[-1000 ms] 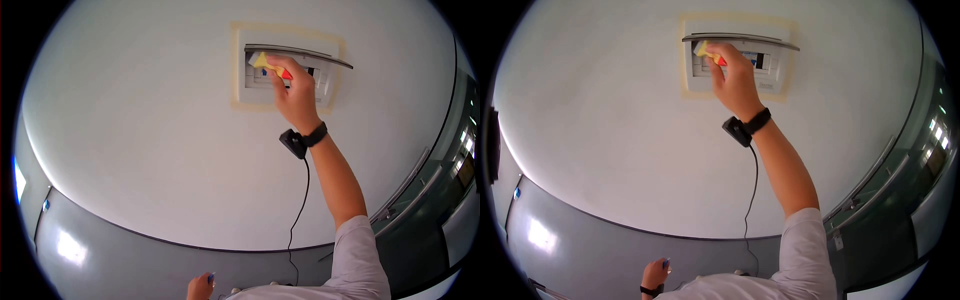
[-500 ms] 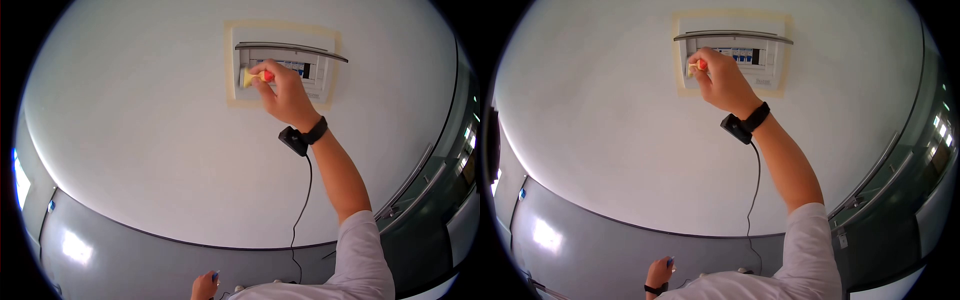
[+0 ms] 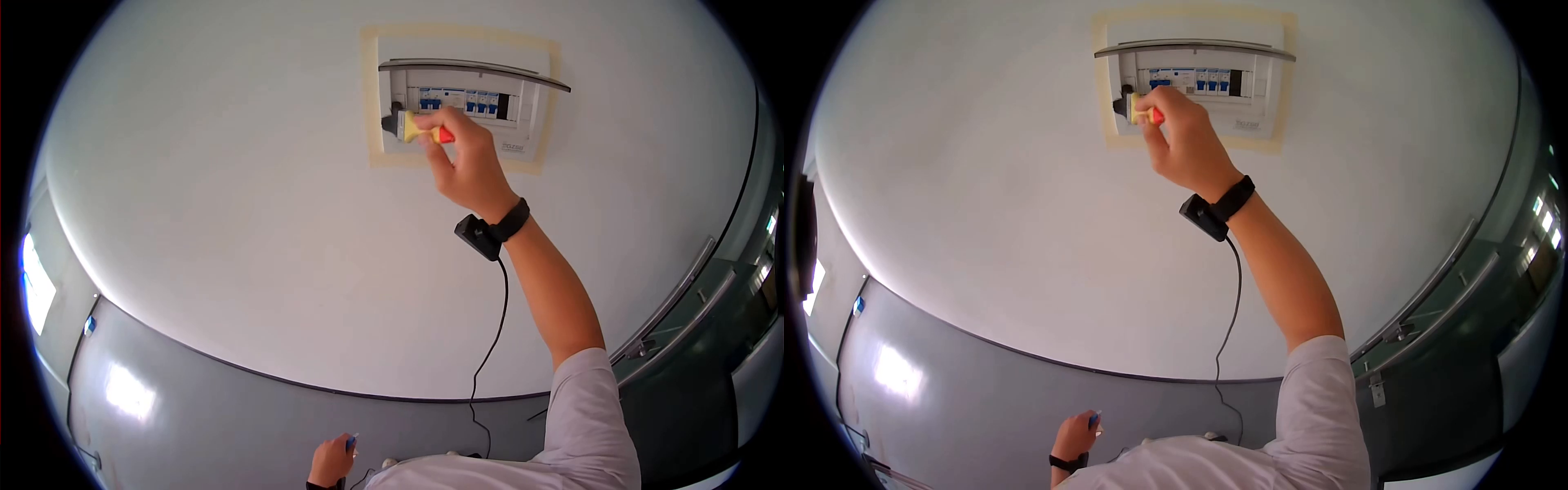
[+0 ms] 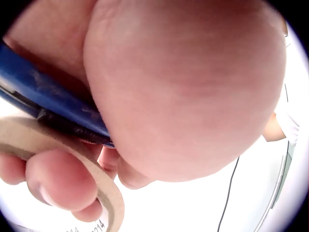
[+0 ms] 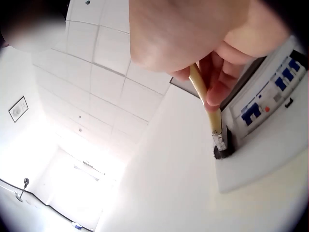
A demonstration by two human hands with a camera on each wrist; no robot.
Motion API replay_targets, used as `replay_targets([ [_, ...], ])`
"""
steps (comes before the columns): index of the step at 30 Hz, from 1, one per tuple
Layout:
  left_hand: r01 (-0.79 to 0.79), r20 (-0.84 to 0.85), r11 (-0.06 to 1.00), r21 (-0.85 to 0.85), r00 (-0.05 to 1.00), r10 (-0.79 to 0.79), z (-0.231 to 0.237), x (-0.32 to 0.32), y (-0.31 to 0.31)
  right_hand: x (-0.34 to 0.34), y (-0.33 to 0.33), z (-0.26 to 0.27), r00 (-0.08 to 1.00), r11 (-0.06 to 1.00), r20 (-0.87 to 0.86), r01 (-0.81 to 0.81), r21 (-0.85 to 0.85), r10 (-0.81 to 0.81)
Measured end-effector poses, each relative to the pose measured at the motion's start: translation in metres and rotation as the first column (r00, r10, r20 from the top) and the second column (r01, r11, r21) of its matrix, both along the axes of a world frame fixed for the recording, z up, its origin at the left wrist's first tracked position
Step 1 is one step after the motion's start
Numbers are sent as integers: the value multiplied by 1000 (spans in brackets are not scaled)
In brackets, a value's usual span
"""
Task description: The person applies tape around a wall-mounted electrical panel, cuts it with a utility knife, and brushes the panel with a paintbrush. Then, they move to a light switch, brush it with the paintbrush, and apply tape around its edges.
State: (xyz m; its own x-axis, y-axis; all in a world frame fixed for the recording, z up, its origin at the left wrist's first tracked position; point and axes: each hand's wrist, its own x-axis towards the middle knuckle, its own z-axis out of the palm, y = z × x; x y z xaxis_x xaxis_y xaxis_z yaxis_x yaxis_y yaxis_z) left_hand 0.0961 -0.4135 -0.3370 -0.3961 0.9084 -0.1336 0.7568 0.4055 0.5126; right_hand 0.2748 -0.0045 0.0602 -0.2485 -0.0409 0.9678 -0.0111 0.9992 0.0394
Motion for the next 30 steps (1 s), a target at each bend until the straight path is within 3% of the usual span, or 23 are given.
replay_targets([
  [2, 12, -10, 1000, 10, 1000, -12, 1, -1, 0, 1, -2, -2, 999, 1000, 47, 6, -13, -6],
  [4, -17, -17, 1000, 21, 1000, 17, 4, 0, 0, 5, -4, 0, 997, 996, -50, -64, -68, 61],
  [8, -28, -3, 999, 39, 1000, 28, 4, 2, -2, 0, 4, 3, 991, 992, -130, -48, -114, 33],
  [11, -28, 0, 999, 23, 1000, 28, 7, 5, -2, -15, 10, 6, 991, 975, -97, -105, -195, 88],
  [13, 2, -2, 1000, 4, 1000, -2, 12, 8, -1, -17, 10, 15, 972, 921, -95, -234, -312, 215],
  [16, -15, -13, 1000, 27, 1000, 15, 12, 9, -3, -4, 17, 24, 963, 905, -173, -254, -341, 205],
  [20, -14, -3, 1000, 20, 1000, 14, -1, 3, -10, -15, 21, 5, 973, 967, -220, -121, -226, 70],
  [22, -17, 0, 1000, 1, 1000, 17, -2, 2, -12, -17, 13, 3, 976, 966, -207, -119, -230, 71],
  [24, -34, -1, 999, -6, 999, 34, -1, 3, -14, -15, 11, 2, 955, 912, -221, -261, -315, 197],
  [28, -42, -14, 999, -8, 999, 42, -2, 2, -14, -14, 15, -7, 945, 961, -309, -177, -211, 106],
  [30, -36, -12, 999, 17, 999, 36, -1, 6, -10, -18, 15, -12, 962, 963, -260, -142, -229, 80],
])
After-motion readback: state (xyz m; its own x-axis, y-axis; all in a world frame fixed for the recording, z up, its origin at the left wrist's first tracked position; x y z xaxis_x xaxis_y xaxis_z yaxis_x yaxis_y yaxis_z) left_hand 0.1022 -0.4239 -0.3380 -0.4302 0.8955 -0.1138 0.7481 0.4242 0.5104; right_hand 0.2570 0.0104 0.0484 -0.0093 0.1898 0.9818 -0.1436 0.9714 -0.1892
